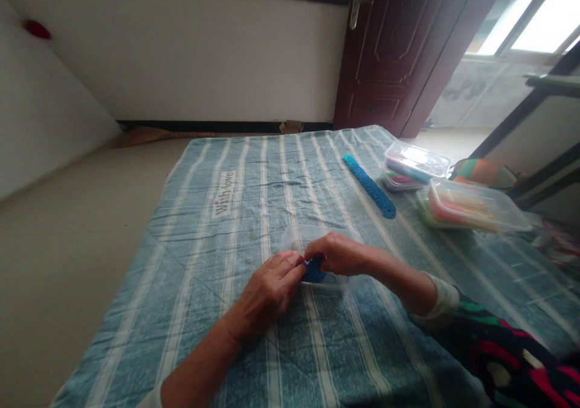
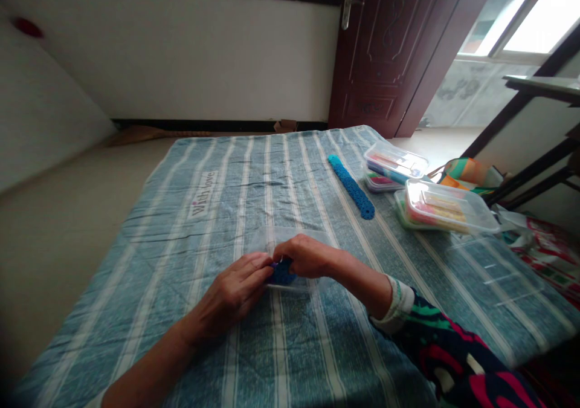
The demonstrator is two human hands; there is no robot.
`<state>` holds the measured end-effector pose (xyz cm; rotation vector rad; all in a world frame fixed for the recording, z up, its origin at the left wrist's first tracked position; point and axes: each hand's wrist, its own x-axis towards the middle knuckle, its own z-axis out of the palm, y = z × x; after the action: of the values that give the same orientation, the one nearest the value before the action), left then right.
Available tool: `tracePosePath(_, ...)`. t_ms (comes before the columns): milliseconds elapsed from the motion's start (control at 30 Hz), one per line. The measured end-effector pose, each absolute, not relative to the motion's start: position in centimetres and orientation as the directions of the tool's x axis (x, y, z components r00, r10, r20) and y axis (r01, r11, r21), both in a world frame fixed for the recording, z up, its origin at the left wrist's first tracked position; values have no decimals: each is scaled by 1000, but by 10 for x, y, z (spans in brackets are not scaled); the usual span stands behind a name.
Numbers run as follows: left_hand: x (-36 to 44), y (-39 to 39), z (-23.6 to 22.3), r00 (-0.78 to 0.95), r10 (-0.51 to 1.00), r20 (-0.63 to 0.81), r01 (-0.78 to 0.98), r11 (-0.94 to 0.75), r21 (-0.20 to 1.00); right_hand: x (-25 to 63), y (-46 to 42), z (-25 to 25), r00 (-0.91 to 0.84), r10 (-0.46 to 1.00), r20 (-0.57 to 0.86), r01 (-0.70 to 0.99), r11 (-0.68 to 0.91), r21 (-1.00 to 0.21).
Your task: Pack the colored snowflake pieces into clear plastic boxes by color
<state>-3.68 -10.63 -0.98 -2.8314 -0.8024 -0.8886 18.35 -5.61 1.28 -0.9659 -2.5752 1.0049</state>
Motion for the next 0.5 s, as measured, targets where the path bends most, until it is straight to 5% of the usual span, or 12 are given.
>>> tracePosePath(500,-34,-104,-9,714,464,525,495,-864,90,169,-69,-5,-623,778,83,482,465,-742)
